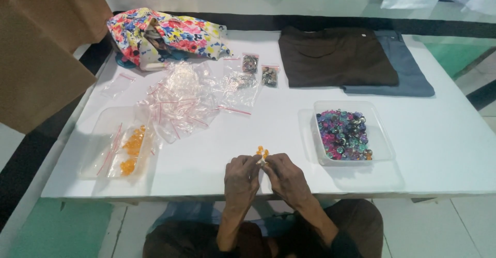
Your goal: The person sorts small orange and multicolored decorative items from a plastic container, places them into small zip-top bags, and seals the bags. The person repeats this process multiple times, handling the items one at a time.
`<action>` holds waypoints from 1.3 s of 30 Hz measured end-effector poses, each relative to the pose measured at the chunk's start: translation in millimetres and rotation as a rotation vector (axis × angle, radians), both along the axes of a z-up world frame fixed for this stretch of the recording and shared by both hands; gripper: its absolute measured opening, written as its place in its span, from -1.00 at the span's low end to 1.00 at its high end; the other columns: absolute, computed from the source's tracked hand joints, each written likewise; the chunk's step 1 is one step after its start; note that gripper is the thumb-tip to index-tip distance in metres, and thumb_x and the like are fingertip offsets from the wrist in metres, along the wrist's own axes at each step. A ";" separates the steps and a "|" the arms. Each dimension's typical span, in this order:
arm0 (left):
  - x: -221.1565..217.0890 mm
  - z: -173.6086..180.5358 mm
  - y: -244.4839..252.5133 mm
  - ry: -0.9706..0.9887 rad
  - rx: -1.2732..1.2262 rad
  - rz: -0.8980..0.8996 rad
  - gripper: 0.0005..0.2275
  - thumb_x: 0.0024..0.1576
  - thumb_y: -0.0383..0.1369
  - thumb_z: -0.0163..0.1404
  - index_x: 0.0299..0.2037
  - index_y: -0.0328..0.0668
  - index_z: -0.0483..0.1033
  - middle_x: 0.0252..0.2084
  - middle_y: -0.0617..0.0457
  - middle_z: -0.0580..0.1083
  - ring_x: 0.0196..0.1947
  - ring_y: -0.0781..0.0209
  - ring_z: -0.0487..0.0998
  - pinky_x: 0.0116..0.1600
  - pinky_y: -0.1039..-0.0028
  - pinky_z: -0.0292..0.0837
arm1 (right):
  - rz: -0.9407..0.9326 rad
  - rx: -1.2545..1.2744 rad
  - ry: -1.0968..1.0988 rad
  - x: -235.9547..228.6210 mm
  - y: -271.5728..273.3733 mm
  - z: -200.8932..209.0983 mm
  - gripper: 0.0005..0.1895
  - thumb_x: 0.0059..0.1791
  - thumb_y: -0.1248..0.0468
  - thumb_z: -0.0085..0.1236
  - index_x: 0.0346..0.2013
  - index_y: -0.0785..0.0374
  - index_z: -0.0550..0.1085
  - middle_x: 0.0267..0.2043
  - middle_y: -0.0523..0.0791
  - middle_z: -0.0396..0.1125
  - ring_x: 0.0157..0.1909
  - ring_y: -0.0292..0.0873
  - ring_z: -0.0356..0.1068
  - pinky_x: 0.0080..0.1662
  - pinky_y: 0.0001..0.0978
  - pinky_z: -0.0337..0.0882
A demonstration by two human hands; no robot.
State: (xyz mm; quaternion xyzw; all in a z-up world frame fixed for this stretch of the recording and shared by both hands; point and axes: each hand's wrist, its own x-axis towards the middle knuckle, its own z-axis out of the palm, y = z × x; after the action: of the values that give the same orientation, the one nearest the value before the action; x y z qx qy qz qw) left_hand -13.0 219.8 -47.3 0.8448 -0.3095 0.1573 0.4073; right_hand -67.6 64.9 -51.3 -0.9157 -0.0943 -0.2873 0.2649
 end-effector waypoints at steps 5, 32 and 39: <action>2.4 -6.7 1.5 0.005 -0.064 -0.011 -0.74 0.23 -0.39 0.01 0.12 -0.11 0.50 -0.16 0.02 0.55 -0.21 0.11 0.49 -0.05 0.28 0.36 | -0.012 0.072 0.013 1.7 -2.3 -4.3 -0.65 0.06 0.22 0.14 0.10 0.27 0.37 -0.09 0.01 0.39 -0.18 -0.09 0.47 -0.16 -0.30 0.54; 3.2 18.8 8.9 0.275 0.053 -0.102 -0.62 0.21 -0.46 -0.03 0.26 -0.09 0.40 0.13 -0.11 0.45 0.09 -0.06 0.53 0.17 0.14 0.37 | -0.007 0.209 0.221 16.2 -14.9 2.0 -0.44 -0.01 0.05 0.25 0.24 0.19 0.44 0.10 0.12 0.38 0.01 0.17 0.51 -0.04 0.01 0.55; 11.5 0.1 4.0 0.260 0.037 -0.122 -0.64 0.20 -0.48 -0.02 0.22 -0.03 0.45 0.13 -0.09 0.48 0.08 -0.09 0.55 0.18 0.13 0.38 | 0.075 0.083 0.252 24.8 -27.6 -3.1 -0.46 0.03 0.06 0.15 0.28 0.11 0.39 0.13 0.19 0.34 0.10 0.38 0.41 0.04 0.22 0.47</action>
State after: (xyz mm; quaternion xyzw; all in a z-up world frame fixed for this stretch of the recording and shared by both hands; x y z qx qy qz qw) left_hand -1.6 223.8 -47.2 0.8450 -0.3076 0.0158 0.4372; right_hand -42.8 37.2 -54.3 -0.9286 -0.0828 -0.1636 0.3227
